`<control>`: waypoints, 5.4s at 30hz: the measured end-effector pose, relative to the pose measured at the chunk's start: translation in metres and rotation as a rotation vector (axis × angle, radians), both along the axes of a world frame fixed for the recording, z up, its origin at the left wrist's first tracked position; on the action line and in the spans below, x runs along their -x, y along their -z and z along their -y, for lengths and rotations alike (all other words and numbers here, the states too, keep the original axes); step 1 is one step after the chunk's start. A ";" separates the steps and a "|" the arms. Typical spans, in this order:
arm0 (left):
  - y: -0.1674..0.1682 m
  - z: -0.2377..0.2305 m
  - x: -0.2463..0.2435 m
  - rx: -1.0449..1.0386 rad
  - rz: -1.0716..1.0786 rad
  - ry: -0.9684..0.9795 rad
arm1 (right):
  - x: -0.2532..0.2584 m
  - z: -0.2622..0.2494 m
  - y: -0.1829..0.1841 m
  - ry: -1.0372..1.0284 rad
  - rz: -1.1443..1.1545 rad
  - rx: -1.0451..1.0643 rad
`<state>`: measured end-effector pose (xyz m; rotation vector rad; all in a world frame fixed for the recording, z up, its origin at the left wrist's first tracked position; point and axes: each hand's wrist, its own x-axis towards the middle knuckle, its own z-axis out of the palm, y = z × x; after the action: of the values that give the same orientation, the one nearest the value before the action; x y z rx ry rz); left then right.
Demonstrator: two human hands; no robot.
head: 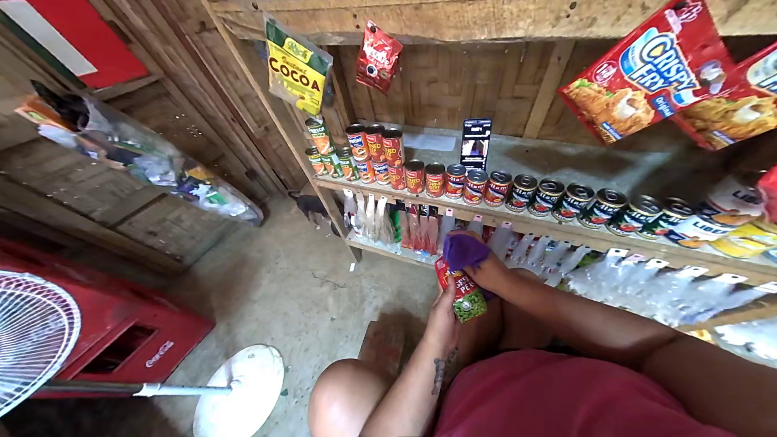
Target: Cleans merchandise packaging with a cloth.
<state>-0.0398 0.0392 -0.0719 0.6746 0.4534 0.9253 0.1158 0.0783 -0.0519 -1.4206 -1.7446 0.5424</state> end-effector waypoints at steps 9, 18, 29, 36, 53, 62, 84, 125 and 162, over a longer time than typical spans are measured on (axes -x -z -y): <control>0.000 0.000 0.002 0.025 0.010 0.015 | -0.004 0.004 -0.001 0.071 0.050 -0.013; -0.005 -0.005 0.005 0.081 0.119 -0.013 | -0.023 -0.005 -0.009 0.094 0.064 0.110; 0.000 -0.011 0.002 0.015 0.057 -0.160 | 0.000 0.011 -0.017 -0.019 0.053 -0.132; -0.001 -0.007 0.001 0.011 0.043 -0.259 | 0.019 0.026 0.001 -0.139 0.185 -0.190; -0.002 -0.023 0.013 0.133 -0.016 -0.360 | 0.015 0.036 -0.019 -0.459 0.301 -0.015; 0.001 -0.028 0.018 0.146 0.117 -0.347 | 0.014 0.037 -0.015 -0.506 0.313 -0.034; 0.005 -0.032 0.019 0.073 0.119 -0.366 | 0.016 0.037 -0.012 -0.492 0.329 -0.073; 0.004 -0.025 0.007 0.169 -0.134 -0.224 | 0.013 0.009 -0.022 -0.320 0.363 0.102; 0.003 -0.033 0.016 0.262 -0.074 -0.291 | 0.016 0.026 -0.016 -0.542 0.383 -0.023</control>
<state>-0.0563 0.0718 -0.0744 0.4099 0.7388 1.0932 0.0997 0.0523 -0.0357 -1.0727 -2.4608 0.5481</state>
